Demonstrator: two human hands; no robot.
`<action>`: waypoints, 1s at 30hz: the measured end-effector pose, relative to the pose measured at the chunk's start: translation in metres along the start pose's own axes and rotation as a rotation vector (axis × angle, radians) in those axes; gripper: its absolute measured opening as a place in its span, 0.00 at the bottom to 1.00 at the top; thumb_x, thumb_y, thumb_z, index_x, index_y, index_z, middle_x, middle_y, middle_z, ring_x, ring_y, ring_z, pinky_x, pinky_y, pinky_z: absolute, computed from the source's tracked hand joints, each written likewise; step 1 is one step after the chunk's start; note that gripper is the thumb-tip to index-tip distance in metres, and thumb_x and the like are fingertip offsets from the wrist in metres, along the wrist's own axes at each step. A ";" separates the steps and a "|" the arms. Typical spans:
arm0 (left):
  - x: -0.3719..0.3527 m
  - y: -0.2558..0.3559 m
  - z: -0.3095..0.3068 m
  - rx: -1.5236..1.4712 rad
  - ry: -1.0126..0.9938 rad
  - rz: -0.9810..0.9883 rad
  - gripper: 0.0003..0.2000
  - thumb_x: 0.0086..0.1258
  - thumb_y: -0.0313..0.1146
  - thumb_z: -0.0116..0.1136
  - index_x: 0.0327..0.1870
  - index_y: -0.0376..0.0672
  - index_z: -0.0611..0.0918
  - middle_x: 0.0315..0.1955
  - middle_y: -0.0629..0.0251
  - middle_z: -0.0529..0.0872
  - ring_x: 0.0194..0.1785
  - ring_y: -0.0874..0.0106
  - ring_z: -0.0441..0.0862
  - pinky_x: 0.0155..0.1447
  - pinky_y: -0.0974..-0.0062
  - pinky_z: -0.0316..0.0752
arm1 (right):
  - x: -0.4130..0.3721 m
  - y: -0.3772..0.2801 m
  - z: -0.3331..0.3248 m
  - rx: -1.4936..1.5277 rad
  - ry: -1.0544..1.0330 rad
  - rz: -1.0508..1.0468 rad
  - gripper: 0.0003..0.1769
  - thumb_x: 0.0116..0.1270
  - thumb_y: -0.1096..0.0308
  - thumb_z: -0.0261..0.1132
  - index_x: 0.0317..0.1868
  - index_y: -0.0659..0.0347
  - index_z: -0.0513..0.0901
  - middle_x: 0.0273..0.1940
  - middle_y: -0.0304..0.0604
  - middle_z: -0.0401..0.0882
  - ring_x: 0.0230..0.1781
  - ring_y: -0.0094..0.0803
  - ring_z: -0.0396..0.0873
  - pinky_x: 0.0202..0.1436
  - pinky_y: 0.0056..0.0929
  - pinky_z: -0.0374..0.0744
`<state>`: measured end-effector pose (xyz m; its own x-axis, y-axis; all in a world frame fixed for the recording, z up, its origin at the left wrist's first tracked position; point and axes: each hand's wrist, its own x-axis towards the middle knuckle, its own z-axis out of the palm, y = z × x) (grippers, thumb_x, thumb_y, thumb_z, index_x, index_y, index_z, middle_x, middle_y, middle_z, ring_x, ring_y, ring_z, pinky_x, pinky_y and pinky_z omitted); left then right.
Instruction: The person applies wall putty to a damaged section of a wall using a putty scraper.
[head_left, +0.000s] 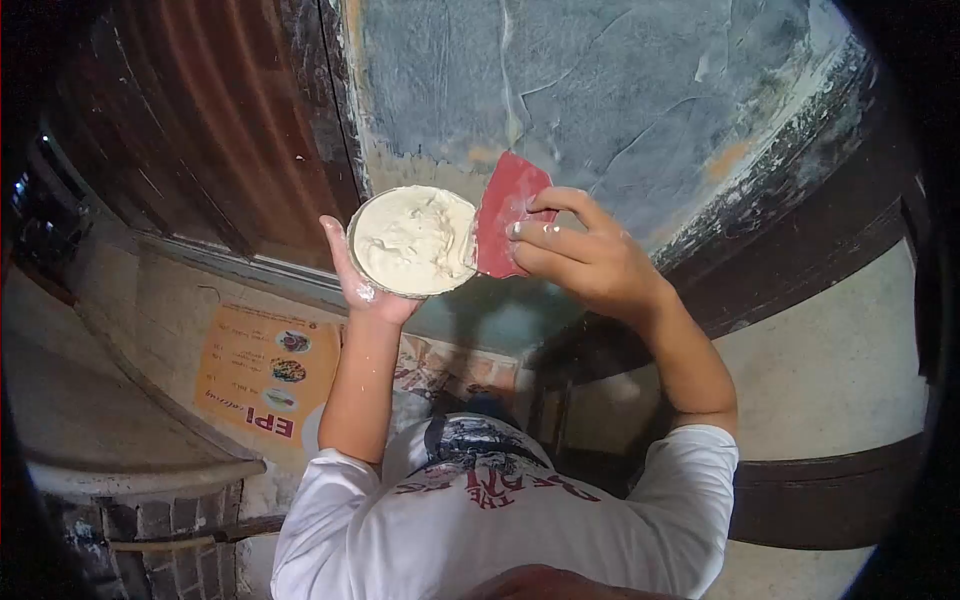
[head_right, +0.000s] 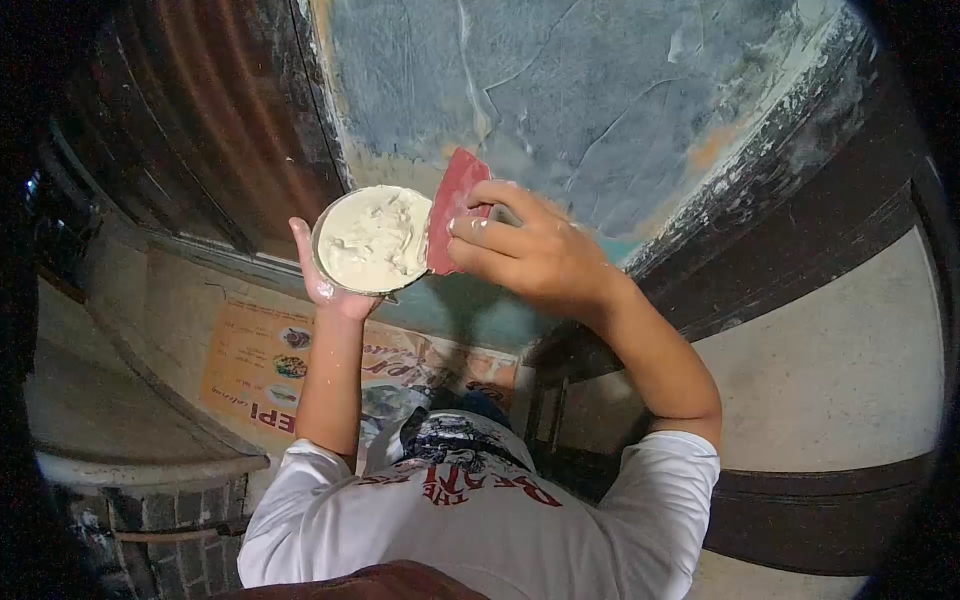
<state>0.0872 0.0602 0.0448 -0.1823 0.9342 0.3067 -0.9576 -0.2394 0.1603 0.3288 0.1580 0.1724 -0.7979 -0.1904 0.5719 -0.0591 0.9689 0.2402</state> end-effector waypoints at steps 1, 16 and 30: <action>0.001 0.000 0.000 0.004 -0.007 -0.003 0.49 0.71 0.77 0.36 0.73 0.36 0.70 0.71 0.45 0.73 0.71 0.45 0.72 0.72 0.41 0.68 | -0.001 0.000 0.002 0.016 0.011 0.003 0.14 0.58 0.69 0.66 0.46 0.56 0.82 0.49 0.36 0.82 0.58 0.45 0.78 0.57 0.40 0.83; 0.028 -0.013 -0.001 0.023 0.173 0.005 0.52 0.64 0.82 0.38 0.71 0.38 0.73 0.68 0.48 0.76 0.69 0.47 0.74 0.70 0.38 0.69 | -0.008 0.026 0.018 0.163 0.147 0.043 0.14 0.56 0.72 0.69 0.45 0.57 0.82 0.46 0.37 0.83 0.54 0.47 0.80 0.56 0.40 0.83; 0.047 -0.027 0.014 0.031 0.019 0.047 0.49 0.69 0.78 0.38 0.71 0.36 0.72 0.69 0.46 0.75 0.70 0.48 0.74 0.73 0.46 0.69 | -0.009 0.052 0.020 0.211 0.211 0.042 0.13 0.55 0.74 0.70 0.43 0.59 0.84 0.46 0.38 0.83 0.51 0.45 0.80 0.53 0.38 0.83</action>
<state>0.1075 0.1070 0.0681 -0.2313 0.9266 0.2963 -0.9407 -0.2908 0.1749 0.3210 0.2139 0.1639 -0.6614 -0.1566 0.7335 -0.1695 0.9839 0.0572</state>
